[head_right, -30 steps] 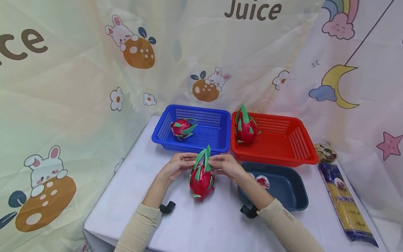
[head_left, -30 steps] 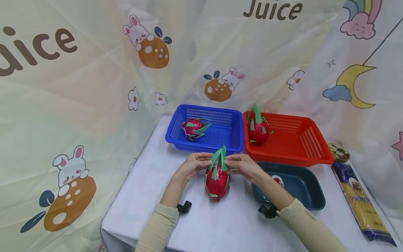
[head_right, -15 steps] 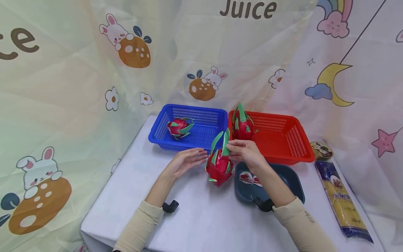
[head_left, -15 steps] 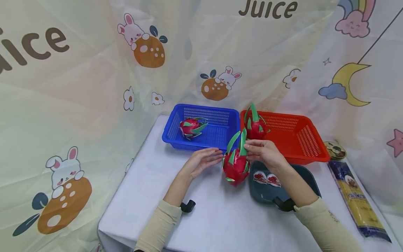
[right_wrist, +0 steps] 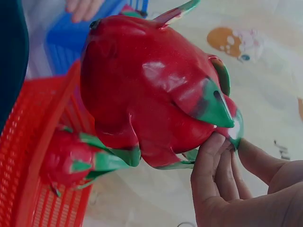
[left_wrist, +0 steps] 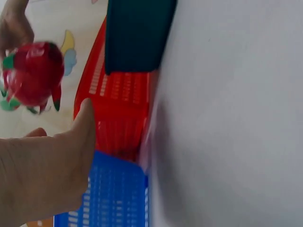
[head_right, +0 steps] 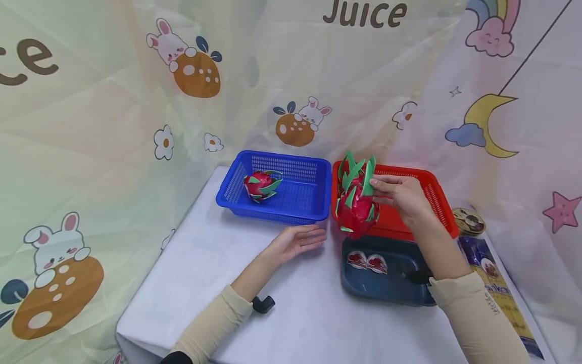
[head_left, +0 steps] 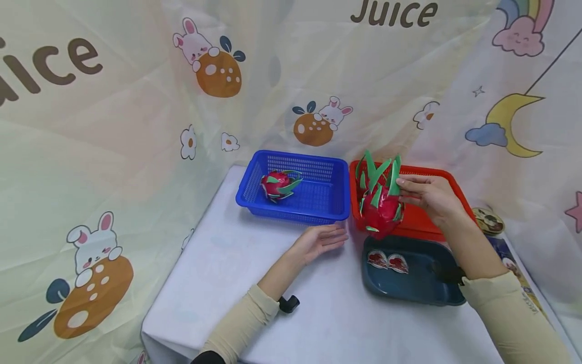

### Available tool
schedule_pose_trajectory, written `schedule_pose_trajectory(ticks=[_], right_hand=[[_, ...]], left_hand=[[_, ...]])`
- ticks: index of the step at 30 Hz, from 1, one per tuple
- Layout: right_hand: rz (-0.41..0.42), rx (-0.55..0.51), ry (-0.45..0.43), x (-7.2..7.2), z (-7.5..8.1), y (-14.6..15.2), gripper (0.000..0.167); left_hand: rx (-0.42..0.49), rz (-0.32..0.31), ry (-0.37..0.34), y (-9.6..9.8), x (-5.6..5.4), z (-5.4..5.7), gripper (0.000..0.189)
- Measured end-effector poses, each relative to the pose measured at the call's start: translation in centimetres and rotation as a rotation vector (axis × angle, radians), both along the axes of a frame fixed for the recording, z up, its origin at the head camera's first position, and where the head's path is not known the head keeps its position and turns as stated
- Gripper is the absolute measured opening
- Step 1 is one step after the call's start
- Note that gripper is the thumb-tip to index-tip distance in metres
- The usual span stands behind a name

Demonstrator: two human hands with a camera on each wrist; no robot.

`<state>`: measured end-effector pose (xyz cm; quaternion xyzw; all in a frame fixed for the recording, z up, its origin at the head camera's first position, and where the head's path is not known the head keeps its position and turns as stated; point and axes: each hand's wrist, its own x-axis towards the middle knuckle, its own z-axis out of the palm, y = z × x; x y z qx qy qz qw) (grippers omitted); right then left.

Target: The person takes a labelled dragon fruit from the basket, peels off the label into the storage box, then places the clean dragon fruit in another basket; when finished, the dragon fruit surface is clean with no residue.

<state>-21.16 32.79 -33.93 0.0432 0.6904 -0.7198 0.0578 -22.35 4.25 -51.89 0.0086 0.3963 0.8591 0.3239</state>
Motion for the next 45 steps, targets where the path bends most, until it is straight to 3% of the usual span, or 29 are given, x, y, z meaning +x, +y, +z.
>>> schedule_pose_trajectory(ticks=[8, 13, 23, 32, 38, 45], right_hand=[[-0.063, 0.059, -0.001, -2.6, 0.1, 3.2, 0.018], [-0.123, 0.011, -0.058, -4.5, 0.1, 5.2, 0.013], [-0.239, 0.018, -0.109, -8.1, -0.7, 8.3, 0.011], [-0.321, 0.008, -0.134, -10.4, -3.1, 10.4, 0.026], [-0.300, 0.050, -0.160, -11.9, -4.5, 11.0, 0.030], [-0.192, 0.079, -0.184, -12.9, -5.1, 9.7, 0.037]], left_hand=[[0.052, 0.065, -0.067, 3.7, -0.1, -0.4, 0.048], [0.077, 0.140, -0.125, 5.3, -0.5, -0.3, 0.040], [0.117, 0.178, -0.138, 6.8, -1.1, -0.1, 0.049], [0.139, 0.219, -0.150, 7.8, -1.6, -0.7, 0.034], [0.137, 0.243, -0.161, 8.3, -1.6, -0.9, 0.016], [0.137, 0.278, -0.169, 8.2, -1.6, -1.2, 0.010]])
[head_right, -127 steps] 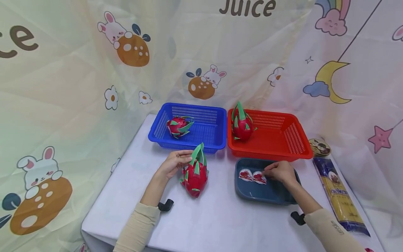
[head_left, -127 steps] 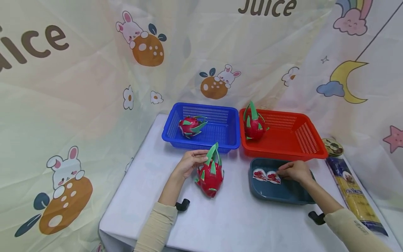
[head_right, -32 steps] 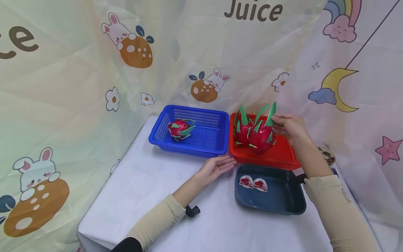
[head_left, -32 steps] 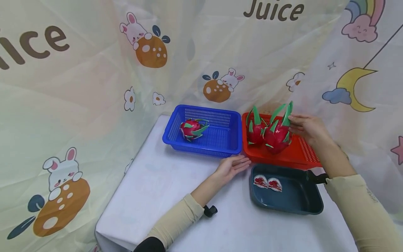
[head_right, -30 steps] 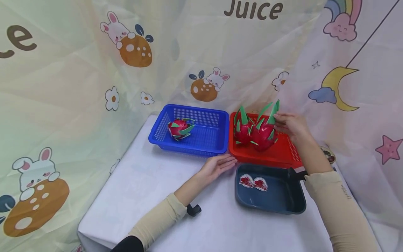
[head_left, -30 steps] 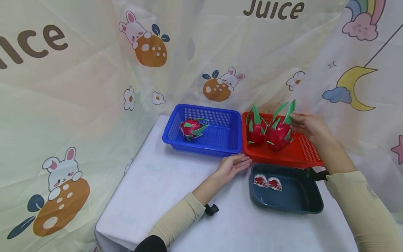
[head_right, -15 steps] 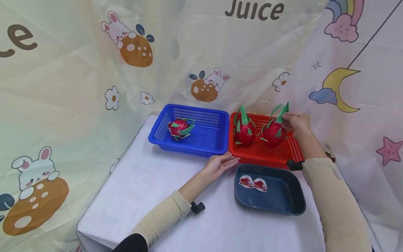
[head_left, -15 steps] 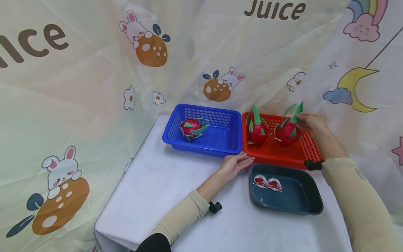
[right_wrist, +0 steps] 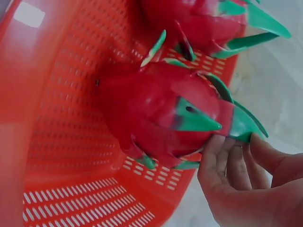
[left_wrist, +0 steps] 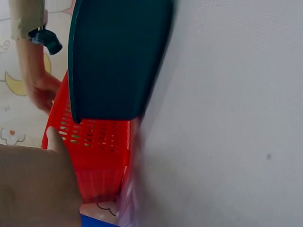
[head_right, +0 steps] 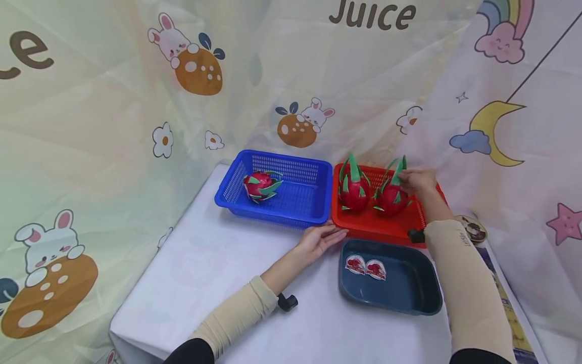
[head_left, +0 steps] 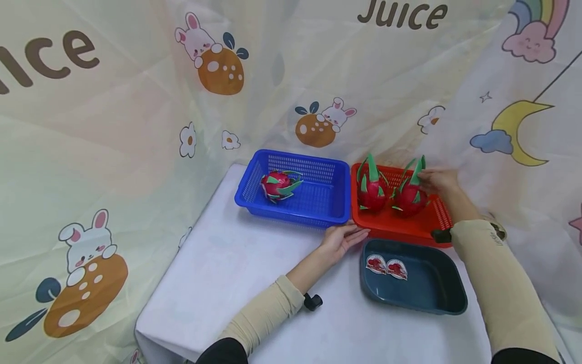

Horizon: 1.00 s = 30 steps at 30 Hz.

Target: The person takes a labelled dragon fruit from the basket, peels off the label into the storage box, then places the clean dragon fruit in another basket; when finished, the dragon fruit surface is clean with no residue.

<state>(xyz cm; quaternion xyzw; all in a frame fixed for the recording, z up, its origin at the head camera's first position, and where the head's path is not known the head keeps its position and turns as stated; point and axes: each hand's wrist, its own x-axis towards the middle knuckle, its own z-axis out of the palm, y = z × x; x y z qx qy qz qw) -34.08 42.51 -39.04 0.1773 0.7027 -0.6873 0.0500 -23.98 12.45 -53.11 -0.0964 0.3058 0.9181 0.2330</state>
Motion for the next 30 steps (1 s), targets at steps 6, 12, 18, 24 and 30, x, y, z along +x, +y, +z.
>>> schedule_pose_trajectory(ticks=[6, 12, 18, 24, 30], right_hand=[[-0.018, 0.053, 0.002, -0.5, -1.4, -0.4, 0.019], [-0.022, 0.244, 0.039, -0.8, -2.3, -0.3, 0.040], [-0.011, 0.368, 0.074, -0.2, -1.7, -0.7, 0.048], [-0.039, 0.542, 0.131, 1.2, -0.4, -2.7, 0.055], [0.108, 0.543, 0.186, 2.2, 1.6, -7.0, 0.057]], left_hand=[[0.002, -0.030, 0.019, -0.3, 0.2, 0.0, 0.011], [0.003, -0.051, 0.038, -0.5, 0.1, 0.1, 0.013], [-0.070, -0.077, 0.101, -1.0, 0.1, -0.1, 0.015], [-0.183, -0.144, 0.168, -3.3, 0.9, 0.0, 0.033], [-0.207, -0.157, 0.208, -6.1, 1.1, 0.5, 0.041]])
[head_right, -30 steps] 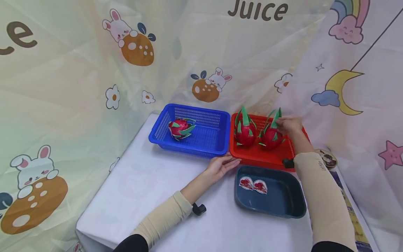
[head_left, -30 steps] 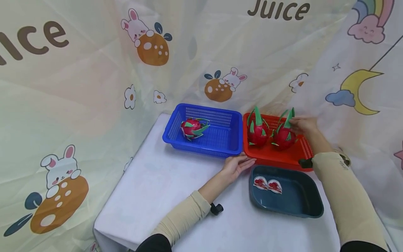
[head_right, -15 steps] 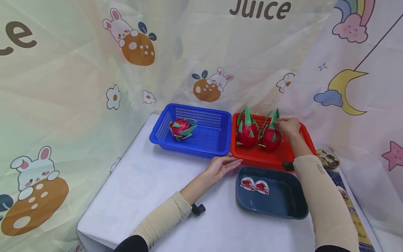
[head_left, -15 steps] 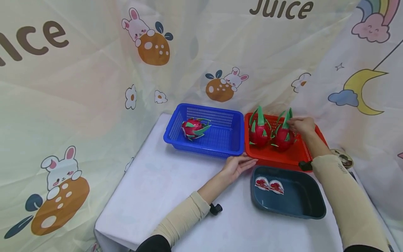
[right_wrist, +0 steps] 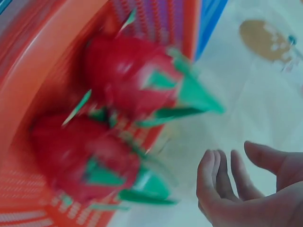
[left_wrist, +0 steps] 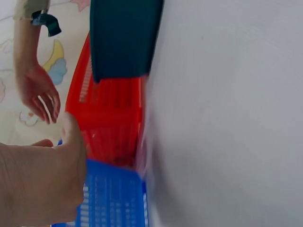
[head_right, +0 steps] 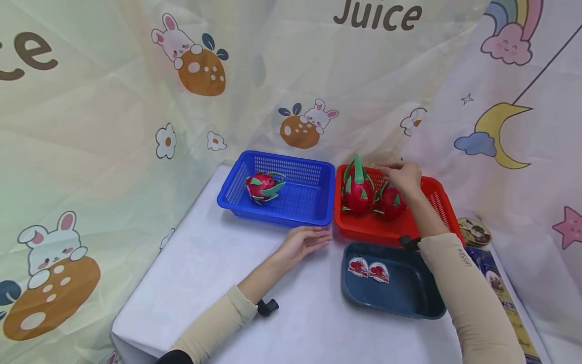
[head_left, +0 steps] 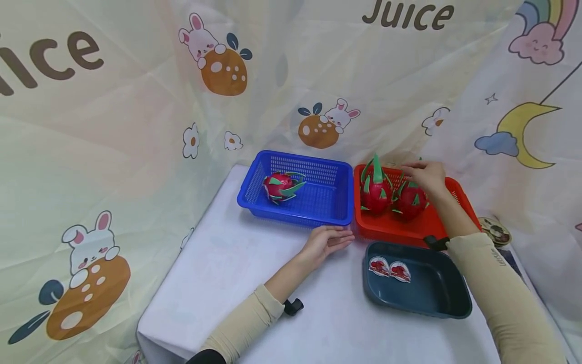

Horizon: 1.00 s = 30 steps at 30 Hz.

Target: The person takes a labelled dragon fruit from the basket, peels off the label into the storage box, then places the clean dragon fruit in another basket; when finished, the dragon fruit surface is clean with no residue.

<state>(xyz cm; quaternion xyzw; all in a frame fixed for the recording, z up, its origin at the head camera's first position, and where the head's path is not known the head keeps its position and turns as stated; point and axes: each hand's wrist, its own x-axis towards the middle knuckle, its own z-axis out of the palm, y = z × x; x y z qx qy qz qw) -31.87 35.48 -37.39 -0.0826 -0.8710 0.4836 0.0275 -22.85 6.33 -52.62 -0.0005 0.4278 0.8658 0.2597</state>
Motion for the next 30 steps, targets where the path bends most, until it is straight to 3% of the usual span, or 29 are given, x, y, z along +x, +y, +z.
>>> schedule_pose_trajectory(ticks=[9, 15, 19, 25, 30], right_hand=[[0.219, -0.150, -0.084, -1.2, 0.2, -6.8, 0.049], [0.341, -0.195, -0.162, -2.4, -1.0, -11.4, 0.045], [0.412, -0.171, -0.234, -2.9, -2.4, -13.9, 0.040], [0.499, -0.129, -0.285, -3.2, -4.1, -17.9, 0.038], [0.497, -0.156, -0.256, -3.9, -4.8, -20.2, 0.039]], left_hand=[[-0.015, 0.147, 0.004, -4.2, 0.2, -0.6, 0.035], [0.010, 0.200, 0.011, -6.7, 0.0, -0.6, 0.037], [0.046, 0.242, 0.006, -8.0, -0.6, -0.7, 0.032], [0.076, 0.324, -0.032, -10.2, -1.2, -0.9, 0.019], [0.137, 0.359, -0.035, -11.0, -1.9, -0.8, 0.015]])
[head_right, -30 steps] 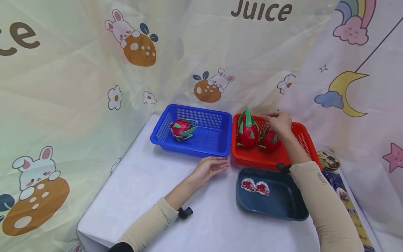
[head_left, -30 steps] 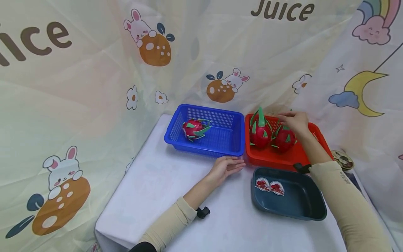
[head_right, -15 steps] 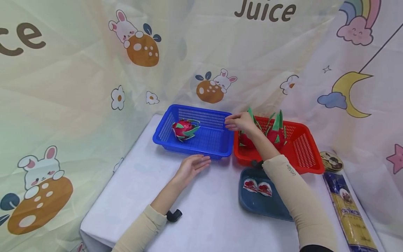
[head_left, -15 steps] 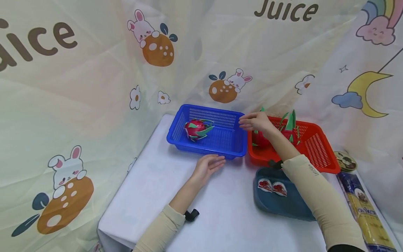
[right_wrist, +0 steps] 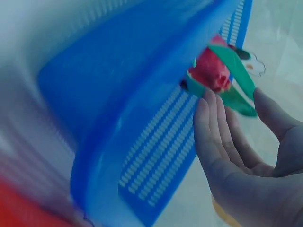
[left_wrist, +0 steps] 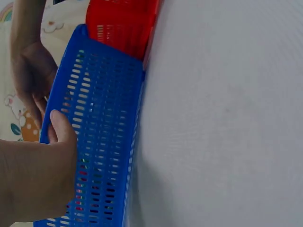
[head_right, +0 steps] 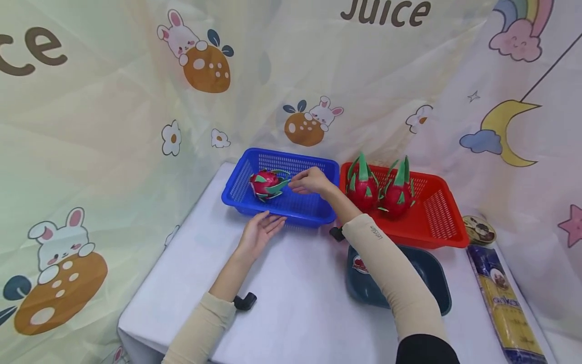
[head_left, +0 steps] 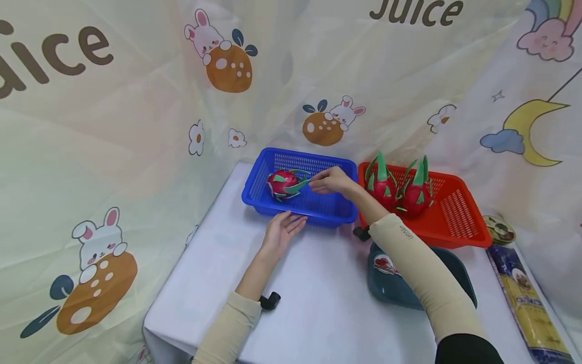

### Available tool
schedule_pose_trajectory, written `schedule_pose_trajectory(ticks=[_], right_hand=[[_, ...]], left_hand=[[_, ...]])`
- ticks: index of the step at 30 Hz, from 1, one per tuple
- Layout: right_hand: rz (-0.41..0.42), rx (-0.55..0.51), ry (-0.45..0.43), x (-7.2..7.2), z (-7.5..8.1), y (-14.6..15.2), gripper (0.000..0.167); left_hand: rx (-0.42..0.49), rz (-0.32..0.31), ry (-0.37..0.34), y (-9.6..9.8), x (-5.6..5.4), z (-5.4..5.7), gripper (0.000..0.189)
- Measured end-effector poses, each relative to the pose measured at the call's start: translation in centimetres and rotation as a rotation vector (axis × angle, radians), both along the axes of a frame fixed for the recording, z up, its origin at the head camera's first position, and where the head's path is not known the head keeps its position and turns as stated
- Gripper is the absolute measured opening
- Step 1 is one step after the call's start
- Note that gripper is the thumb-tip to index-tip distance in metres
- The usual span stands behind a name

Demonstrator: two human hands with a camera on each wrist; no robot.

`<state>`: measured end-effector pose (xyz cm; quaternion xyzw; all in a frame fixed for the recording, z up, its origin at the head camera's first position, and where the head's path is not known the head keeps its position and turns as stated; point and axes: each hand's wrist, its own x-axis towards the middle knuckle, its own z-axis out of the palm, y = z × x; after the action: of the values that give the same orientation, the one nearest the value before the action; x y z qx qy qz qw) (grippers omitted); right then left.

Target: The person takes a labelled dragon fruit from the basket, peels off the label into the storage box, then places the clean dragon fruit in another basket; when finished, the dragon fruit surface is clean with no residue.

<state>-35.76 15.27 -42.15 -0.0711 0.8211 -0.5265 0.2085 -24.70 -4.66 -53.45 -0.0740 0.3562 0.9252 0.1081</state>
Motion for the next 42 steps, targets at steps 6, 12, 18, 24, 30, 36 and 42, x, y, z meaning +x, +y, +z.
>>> schedule_pose_trajectory(ticks=[6, 12, 18, 24, 30, 36, 42], right_hand=[[-0.052, -0.036, -0.006, -0.5, -1.4, -2.4, 0.039], [-0.124, -0.113, -0.004, -0.7, -2.7, -4.6, 0.028], [-0.183, -0.163, 0.064, -0.2, -3.5, -5.3, 0.027], [-0.297, -0.260, 0.127, 0.1, -3.4, -5.0, 0.026], [-0.429, -0.427, 0.137, 0.4, -2.9, -4.0, 0.023], [-0.459, -0.477, 0.177, 1.2, -1.4, -3.0, 0.029], [-0.472, -0.548, 0.240, 1.5, 0.9, -2.6, 0.030]], left_hand=[[0.054, 0.039, 0.016, -0.2, -0.2, 0.0, 0.012], [0.058, 0.047, 0.046, -0.3, -0.2, -0.2, 0.013], [0.063, 0.033, 0.053, -0.1, -0.1, -0.3, 0.015], [0.068, 0.025, 0.036, 0.2, 0.3, -0.7, 0.013], [0.072, 0.023, 0.038, 0.2, 0.3, -0.9, 0.018], [0.060, 0.027, 0.041, 0.0, 0.3, -0.8, 0.021], [0.047, 0.036, 0.070, -0.4, 0.1, -0.8, 0.017]])
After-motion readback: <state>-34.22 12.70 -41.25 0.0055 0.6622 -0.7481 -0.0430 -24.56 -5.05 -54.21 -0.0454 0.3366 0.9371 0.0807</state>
